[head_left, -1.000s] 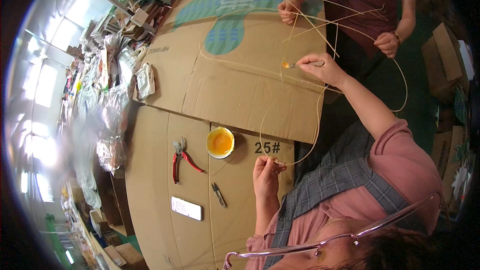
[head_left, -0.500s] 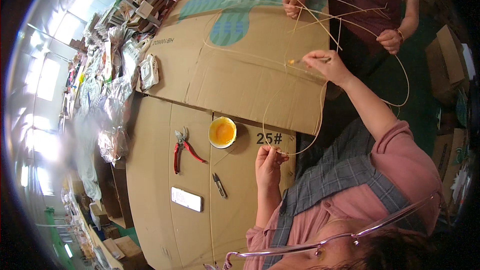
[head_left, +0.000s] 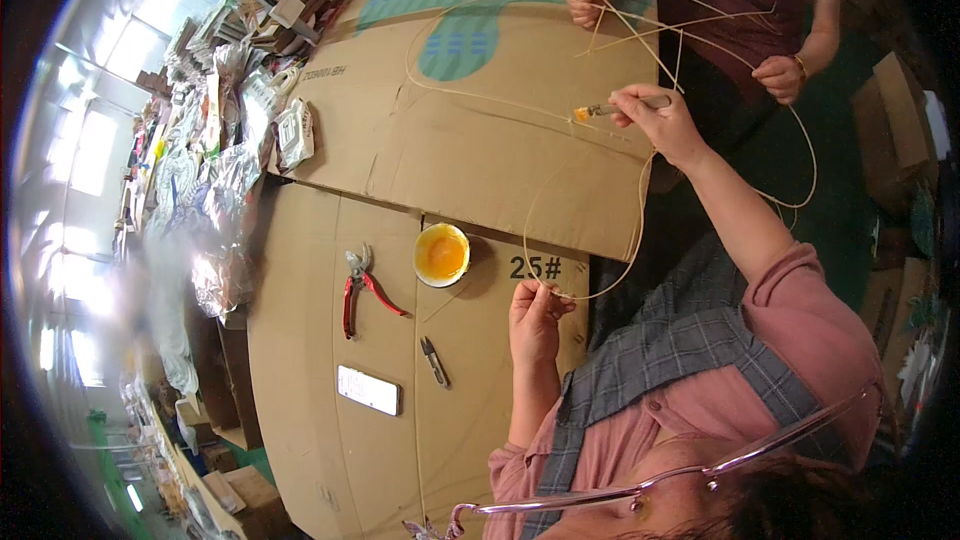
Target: The person positions a bamboo kite frame over kite paper on a cardboard surface and holds the bamboo frame while applying glue to the joints using a brush.
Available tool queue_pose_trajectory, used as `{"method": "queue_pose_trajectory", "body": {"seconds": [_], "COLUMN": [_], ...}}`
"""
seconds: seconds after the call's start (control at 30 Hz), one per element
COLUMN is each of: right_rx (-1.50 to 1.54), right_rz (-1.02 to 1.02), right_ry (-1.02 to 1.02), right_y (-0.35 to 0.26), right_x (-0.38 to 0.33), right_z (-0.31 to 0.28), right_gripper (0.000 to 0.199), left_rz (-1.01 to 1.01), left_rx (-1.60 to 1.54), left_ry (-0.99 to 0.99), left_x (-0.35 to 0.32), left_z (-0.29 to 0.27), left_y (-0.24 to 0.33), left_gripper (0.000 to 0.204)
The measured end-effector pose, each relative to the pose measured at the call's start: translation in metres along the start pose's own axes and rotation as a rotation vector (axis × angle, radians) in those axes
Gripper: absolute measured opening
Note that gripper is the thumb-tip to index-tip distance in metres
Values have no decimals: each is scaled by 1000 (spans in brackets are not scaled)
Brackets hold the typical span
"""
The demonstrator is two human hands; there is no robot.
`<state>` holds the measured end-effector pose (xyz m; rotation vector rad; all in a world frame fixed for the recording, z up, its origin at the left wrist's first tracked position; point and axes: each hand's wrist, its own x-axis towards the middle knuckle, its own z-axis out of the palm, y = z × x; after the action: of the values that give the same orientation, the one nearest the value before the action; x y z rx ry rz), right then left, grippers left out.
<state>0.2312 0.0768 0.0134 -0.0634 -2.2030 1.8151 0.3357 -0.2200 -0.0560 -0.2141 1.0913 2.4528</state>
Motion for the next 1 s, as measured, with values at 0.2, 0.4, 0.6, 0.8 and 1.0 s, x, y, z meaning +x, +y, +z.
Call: {"method": "queue_pose_trajectory", "body": {"seconds": [0.2,0.4,0.6,0.8,1.0], "right_rx": [416,256,217,283,196], "right_rz": [257,241,243,158,319], "right_ry": [103,187,53,106,78], "right_y": [3,4,11,-3,0], "right_x": [12,17,14,5,-8], "right_z": [13,7,4,11,13], "right_gripper": [18,17,16,17,17], "left_rz": [-13,-7,-13,-14,-5], "left_rx": [17,8,15,12,4], "left_ry": [16,8,9,16,14], "left_x": [-1,0,0,-2,-2], "left_z": [5,2,3,3,7], "left_y": [1,0,2,2,5], "left_gripper": [5,6,6,5,5]}}
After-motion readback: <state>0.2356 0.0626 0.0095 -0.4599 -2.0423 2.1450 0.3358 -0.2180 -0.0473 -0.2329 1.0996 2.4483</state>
